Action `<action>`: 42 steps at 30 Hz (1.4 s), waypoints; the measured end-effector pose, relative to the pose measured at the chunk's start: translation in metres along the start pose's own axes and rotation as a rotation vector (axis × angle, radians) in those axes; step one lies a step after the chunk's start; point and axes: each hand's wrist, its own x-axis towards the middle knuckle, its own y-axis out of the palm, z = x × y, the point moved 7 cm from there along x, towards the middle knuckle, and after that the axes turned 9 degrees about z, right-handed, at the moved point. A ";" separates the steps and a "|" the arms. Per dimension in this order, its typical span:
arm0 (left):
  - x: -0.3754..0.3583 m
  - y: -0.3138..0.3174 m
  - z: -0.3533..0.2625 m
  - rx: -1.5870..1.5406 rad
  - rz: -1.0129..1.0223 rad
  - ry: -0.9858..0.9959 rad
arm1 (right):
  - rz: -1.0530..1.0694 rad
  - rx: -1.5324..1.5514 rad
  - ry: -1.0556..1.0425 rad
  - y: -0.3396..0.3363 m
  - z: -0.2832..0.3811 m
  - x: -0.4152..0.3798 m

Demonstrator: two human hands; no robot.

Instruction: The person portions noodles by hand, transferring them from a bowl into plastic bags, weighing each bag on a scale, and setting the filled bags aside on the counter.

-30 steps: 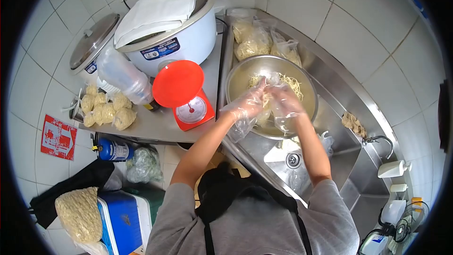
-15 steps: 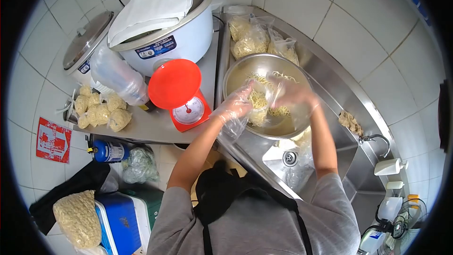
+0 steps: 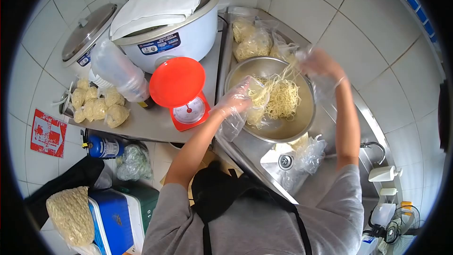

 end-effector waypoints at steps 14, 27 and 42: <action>0.022 0.017 -0.008 -0.011 0.062 0.128 | -0.285 -0.047 -0.244 -0.116 0.092 -0.032; 0.011 0.016 0.005 -0.263 -0.031 0.110 | -0.024 0.158 -0.103 0.190 -0.019 0.005; 0.002 0.017 -0.016 -0.214 0.033 0.053 | -0.073 0.323 -0.170 0.084 0.041 -0.002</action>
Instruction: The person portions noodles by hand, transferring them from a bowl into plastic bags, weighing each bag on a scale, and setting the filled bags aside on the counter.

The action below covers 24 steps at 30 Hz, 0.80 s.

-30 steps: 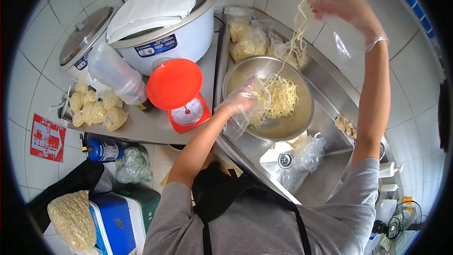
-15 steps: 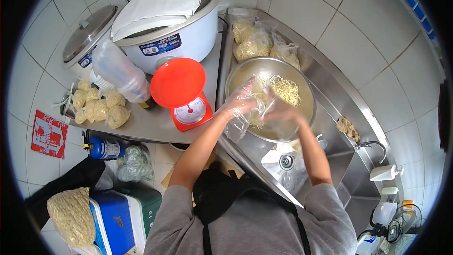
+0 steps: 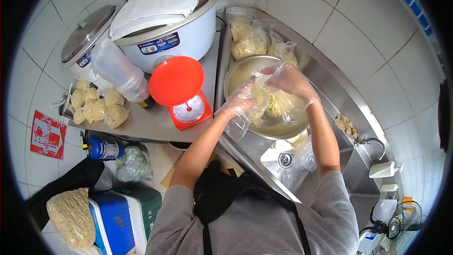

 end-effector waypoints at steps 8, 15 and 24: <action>-0.002 -0.006 0.002 0.233 -0.079 0.246 | -0.177 -0.098 0.315 0.048 -0.105 0.025; -0.008 -0.039 -0.006 0.212 -0.025 0.044 | -0.348 -0.176 0.246 -0.014 -0.064 0.014; -0.098 -0.155 -0.206 0.408 -0.296 0.226 | -0.247 0.059 -0.053 -0.060 0.113 -0.017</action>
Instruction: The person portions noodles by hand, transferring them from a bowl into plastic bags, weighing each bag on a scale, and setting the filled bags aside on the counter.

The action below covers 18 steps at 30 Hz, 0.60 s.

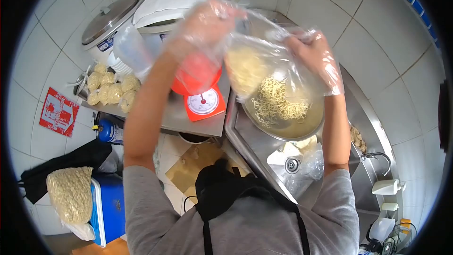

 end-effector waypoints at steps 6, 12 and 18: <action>0.006 -0.050 -0.004 0.781 0.060 0.047 | 0.250 0.216 -0.114 0.089 0.028 0.029; -0.026 -0.022 0.055 0.716 0.156 -0.077 | 0.278 0.103 -0.116 0.162 -0.020 0.043; -0.038 0.006 0.051 0.669 0.211 -0.124 | 0.340 0.056 -0.047 0.162 -0.042 0.040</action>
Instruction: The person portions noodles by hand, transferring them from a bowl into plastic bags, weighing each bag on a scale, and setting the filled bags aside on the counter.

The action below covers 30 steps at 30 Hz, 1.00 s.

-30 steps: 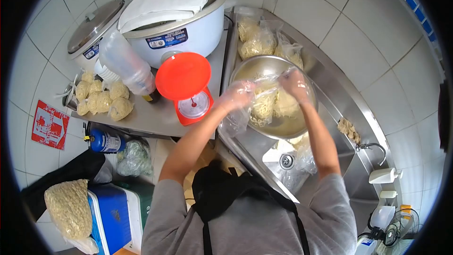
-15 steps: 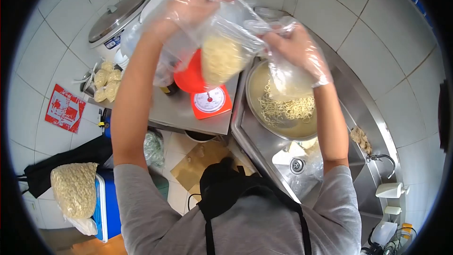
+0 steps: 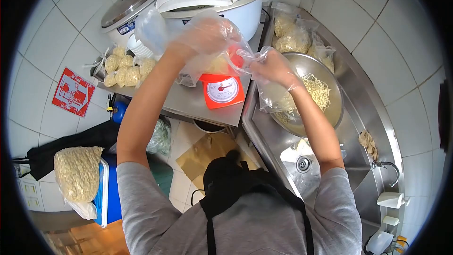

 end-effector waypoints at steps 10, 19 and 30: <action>0.000 0.029 -0.024 0.235 0.091 -0.091 | 0.035 -0.098 0.184 -0.007 -0.121 -0.040; 0.007 0.020 -0.037 0.035 -0.058 -0.046 | 0.409 -1.532 -0.357 0.096 -0.192 -0.068; 0.008 0.061 -0.014 0.208 -0.251 -0.066 | 0.659 -0.315 0.196 0.041 -0.183 -0.096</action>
